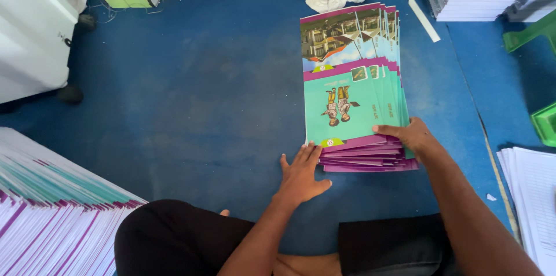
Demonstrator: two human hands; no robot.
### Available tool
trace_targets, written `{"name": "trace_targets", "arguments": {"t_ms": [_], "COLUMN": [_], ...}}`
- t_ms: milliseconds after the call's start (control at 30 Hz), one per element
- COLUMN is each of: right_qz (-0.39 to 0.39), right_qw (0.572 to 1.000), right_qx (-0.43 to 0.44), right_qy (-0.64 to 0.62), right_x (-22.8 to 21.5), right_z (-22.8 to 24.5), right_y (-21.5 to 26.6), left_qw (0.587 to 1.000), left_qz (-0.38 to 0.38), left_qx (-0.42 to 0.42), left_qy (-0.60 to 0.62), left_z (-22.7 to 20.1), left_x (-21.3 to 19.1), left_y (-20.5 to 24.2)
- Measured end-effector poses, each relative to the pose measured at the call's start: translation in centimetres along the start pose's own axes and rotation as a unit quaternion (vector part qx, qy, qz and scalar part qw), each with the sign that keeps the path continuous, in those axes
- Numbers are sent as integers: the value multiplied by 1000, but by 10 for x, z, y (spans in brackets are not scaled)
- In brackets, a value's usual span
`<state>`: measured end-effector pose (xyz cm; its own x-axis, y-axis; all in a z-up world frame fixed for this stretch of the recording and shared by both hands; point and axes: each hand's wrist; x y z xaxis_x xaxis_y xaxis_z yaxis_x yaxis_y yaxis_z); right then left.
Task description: The person sits on the floor and repeatedly picks up a book from a left stack, places it onto a right stack, and aligns the edges. The person then gathers the combined stack, aligns it, and presses the spine to flatten it.
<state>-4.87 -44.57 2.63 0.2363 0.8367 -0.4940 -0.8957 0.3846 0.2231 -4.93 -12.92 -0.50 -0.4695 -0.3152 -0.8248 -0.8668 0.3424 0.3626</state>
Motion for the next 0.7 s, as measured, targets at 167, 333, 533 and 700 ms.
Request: {"name": "trace_targets", "arguments": {"t_ms": [167, 333, 533, 700], "right_qz": [8, -35, -45, -27], "right_qw": [1000, 999, 989, 974], "right_qx": [1, -42, -125, -175], "right_qy": [22, -6, 66, 140], "right_x": [-2, 2, 10, 5], "right_z": [37, 68, 93, 113], "right_y": [5, 12, 22, 19], "left_qw": [999, 998, 998, 996], "left_qz": [-1, -5, 13, 20], "left_qx": [-2, 6, -2, 25], "left_qy": [37, 63, 64, 81], "left_z": [0, 1, -2, -3], "left_x": [-2, -4, -5, -3], "left_y": [1, 6, 11, 14]}}
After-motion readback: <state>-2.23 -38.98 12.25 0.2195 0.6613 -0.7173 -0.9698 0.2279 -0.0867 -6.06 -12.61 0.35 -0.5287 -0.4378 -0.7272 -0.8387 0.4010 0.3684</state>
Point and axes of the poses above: each hand's wrist, its own y-axis away from the middle knuckle, its own x-axis out of the palm, z = x × y, and after that the axes turned 15 degrees about -x, right-handed
